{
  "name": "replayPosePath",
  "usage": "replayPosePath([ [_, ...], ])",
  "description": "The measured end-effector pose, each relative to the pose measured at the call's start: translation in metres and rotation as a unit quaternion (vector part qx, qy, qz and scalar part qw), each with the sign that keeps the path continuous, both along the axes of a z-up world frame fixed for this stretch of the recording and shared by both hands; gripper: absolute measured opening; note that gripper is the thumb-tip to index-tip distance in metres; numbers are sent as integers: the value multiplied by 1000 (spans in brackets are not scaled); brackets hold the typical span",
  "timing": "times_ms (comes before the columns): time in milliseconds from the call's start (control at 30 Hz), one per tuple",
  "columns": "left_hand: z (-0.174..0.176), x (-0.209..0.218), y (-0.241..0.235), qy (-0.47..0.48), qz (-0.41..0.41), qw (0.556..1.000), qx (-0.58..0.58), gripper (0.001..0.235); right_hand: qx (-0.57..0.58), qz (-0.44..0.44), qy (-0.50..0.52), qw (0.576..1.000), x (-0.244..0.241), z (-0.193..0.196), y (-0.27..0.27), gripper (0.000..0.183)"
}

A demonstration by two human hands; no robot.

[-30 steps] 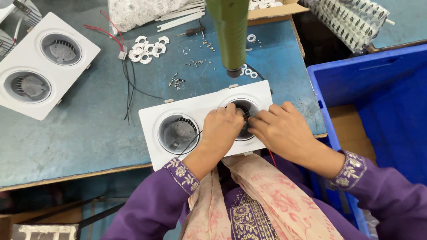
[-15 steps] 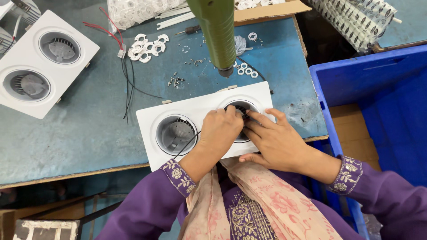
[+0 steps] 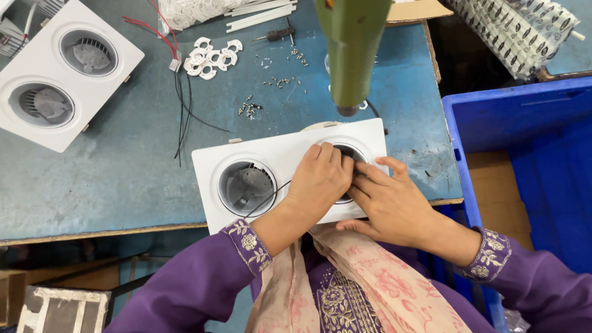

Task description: The person assembles a dual-recessed lighting fixture by hand and using a tool. They route wiring through the metal housing, position LED modules, and secure them into place using an electric screwdriver to fasten small screws.

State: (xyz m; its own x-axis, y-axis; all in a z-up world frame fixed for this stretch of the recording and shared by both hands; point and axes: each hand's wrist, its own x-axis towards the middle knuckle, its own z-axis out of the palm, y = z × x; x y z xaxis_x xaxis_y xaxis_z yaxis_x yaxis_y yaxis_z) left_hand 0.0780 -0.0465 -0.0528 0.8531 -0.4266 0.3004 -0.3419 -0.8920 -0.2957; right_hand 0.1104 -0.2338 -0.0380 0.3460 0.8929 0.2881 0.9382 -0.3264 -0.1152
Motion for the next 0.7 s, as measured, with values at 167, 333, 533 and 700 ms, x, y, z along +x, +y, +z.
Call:
replayPosePath([
  [167, -5, 1, 5, 37, -32, 999, -20, 9, -5, 1, 5, 1000, 1, 0, 0, 71],
  [333, -16, 2, 4, 65, -27, 996, -46, 9, 31, 39, 31, 998, 3, -1, -9, 66],
  [533, -19, 8, 8, 105, -34, 991, -76, 8, 94, 21, -5, 995, -4, -22, -8, 48],
  [700, -12, 24, 16, 158, -25, 983, -88, 10, 115, 32, 27, 993, 10, -17, -5, 47],
])
